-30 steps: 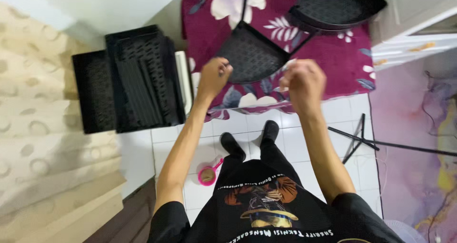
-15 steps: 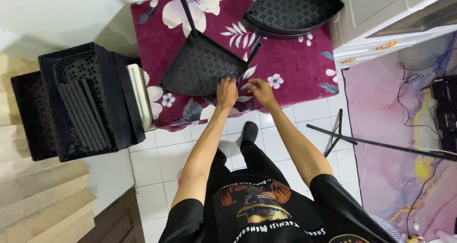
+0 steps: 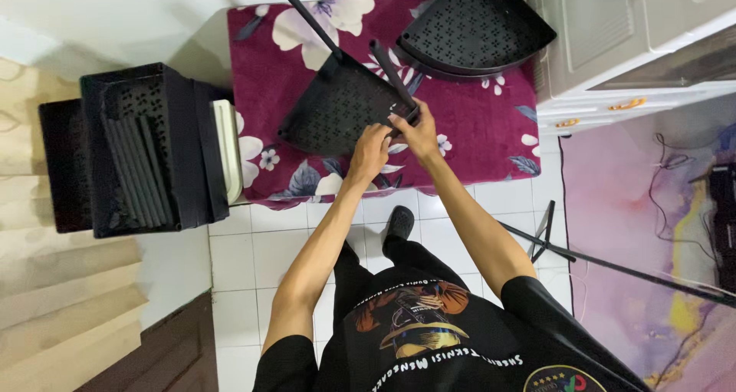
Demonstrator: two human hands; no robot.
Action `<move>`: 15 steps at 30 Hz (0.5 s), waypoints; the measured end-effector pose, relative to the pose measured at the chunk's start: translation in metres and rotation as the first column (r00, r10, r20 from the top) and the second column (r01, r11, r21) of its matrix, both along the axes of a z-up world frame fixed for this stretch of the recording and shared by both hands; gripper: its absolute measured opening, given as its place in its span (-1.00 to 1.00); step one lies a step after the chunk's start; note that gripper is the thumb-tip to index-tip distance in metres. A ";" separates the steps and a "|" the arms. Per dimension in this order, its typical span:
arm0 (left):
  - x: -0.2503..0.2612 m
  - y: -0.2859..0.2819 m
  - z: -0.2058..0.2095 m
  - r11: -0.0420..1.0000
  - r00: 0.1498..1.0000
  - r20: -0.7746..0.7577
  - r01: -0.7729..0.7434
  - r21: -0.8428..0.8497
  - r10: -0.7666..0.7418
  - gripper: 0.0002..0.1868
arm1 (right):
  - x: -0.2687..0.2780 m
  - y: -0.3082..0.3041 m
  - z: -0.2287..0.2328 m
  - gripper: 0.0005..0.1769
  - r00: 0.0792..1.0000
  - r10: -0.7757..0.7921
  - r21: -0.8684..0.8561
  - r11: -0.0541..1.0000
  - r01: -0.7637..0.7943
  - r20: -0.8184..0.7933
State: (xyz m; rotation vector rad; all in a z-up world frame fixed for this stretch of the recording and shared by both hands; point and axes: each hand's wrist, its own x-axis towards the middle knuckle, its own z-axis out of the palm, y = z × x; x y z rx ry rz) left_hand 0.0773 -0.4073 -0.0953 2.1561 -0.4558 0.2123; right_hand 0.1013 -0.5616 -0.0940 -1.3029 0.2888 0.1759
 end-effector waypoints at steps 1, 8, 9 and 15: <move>0.001 0.001 0.018 1.000 1.000 -0.003 -0.010 -0.013 0.010 -0.78 | 0.002 0.001 0.010 -0.22 1.000 -0.024 -0.019 1.000 0.024 0.006; -0.016 0.021 0.170 0.997 0.926 0.369 0.067 0.048 -0.080 -0.77 | 0.006 -0.004 0.079 -0.25 0.964 0.060 -0.562 0.821 0.100 0.260; -0.017 0.025 0.188 0.993 0.899 0.424 0.082 0.087 -0.112 -0.77 | 0.005 -0.006 0.090 -0.27 0.937 0.092 -0.603 0.786 0.140 0.337; 0.013 0.040 0.242 0.951 0.767 0.604 0.025 0.309 -0.216 -0.75 | -0.007 0.015 0.156 -0.21 0.885 0.189 -0.684 0.708 0.177 0.424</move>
